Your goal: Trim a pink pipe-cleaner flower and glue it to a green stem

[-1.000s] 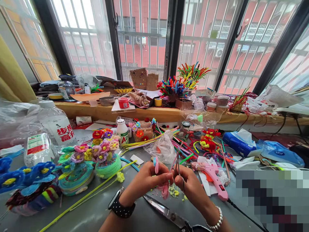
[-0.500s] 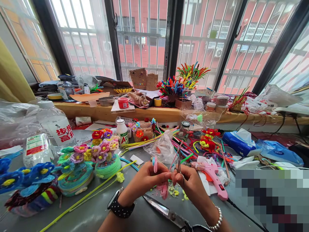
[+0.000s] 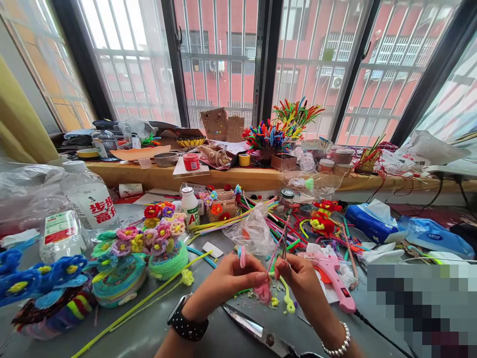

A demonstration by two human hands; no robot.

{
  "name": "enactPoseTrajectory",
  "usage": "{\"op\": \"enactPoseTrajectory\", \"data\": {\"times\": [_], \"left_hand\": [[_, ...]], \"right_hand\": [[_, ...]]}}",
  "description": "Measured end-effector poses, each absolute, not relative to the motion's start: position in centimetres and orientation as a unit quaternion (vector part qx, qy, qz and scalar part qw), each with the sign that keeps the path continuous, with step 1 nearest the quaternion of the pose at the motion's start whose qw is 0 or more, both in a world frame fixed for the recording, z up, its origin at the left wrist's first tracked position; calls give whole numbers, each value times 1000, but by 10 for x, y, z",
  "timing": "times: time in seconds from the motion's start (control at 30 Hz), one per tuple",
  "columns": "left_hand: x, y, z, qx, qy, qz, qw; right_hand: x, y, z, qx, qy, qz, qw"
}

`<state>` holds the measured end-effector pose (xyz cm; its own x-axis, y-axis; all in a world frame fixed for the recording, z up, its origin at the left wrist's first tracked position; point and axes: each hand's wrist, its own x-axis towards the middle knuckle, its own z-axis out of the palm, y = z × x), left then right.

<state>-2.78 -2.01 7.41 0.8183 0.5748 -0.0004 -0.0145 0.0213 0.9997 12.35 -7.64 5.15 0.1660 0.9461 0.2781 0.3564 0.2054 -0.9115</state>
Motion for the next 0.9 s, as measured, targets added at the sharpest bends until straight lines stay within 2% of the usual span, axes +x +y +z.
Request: {"op": "enactPoseTrajectory", "data": {"times": [0.33,0.6,0.9], "left_hand": [[-25,-24,69,633,201,188,724],[-23,-20,69,637,228,272,684],[-19,-21,69,749,260,342,505]], "right_hand": [[121,-76,48,-556,-616,271,487],[118,-78,50,-513,-617,344,488],[116,-78,46,-579,-696,214,368]]}}
